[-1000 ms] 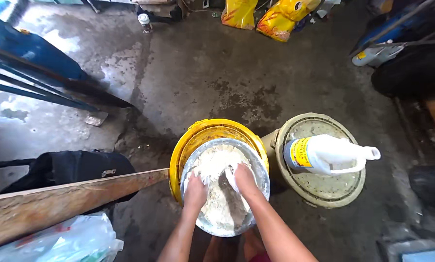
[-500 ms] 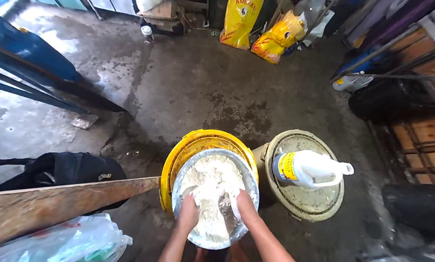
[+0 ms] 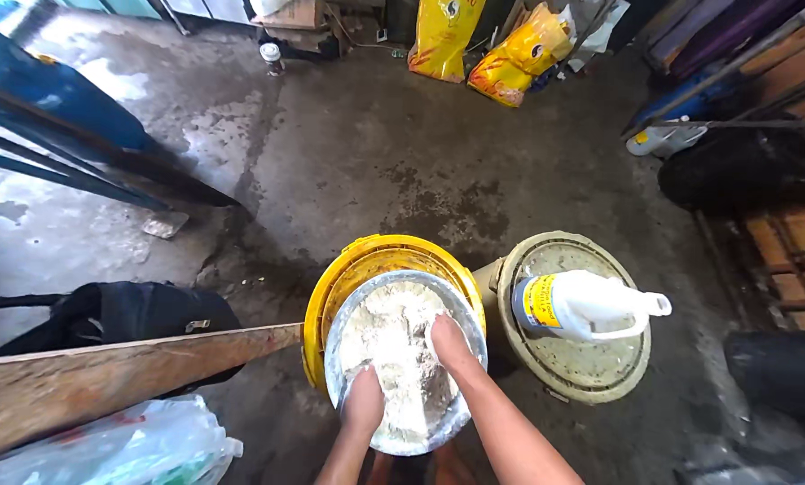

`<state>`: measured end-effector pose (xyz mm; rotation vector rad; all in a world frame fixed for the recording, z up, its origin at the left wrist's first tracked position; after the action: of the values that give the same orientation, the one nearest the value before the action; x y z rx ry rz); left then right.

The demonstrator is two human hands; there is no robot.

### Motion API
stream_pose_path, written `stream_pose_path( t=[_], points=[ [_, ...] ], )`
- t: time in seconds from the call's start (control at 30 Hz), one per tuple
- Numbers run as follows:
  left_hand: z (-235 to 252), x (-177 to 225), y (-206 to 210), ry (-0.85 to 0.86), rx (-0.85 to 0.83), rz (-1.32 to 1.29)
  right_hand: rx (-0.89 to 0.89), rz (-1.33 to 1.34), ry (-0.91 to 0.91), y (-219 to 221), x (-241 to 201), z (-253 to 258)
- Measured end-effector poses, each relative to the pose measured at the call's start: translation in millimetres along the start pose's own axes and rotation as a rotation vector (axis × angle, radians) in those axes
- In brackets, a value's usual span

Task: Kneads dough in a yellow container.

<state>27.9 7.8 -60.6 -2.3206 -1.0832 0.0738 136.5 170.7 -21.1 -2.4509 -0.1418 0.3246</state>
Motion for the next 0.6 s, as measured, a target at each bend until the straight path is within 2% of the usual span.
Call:
stream_pose_path(
  t=[0.1,0.2,0.27,0.37,0.5,0.6],
  points=[
    [-10.4,-4.2,-12.3,0.121,0.067,-0.153,0.001,-0.032,0.001,1.8,9.5,-23.3],
    [-14.4,-6.3,-22.8,0.111,0.158,-0.224,-0.008,-0.03,-0.021,15.7,6.0,-40.4],
    [-9.2,-1.6,-28.5,0.084,0.2,-0.181,-0.056,-0.029,-0.052,36.3,-4.0,-40.3],
    [0.5,26.1,-46.7,0.099,0.163,-0.074,-0.099,0.003,-0.083,62.2,-15.2,-28.4],
    [16.7,69.2,-67.9,0.132,0.089,0.089,-0.076,0.008,-0.038,53.8,-10.9,-40.9],
    [22.5,76.2,-68.4,0.195,0.105,0.117,-0.067,-0.003,0.006,52.6,4.9,-56.6]
  ],
)
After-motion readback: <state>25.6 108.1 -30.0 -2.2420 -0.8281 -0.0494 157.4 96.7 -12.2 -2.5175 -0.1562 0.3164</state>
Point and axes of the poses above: each hand's wrist, its own z-axis towards the middle knuckle, its own y-axis out of the palm, x = y × z, the point moved 6 cm from there along z, towards the middle knuckle
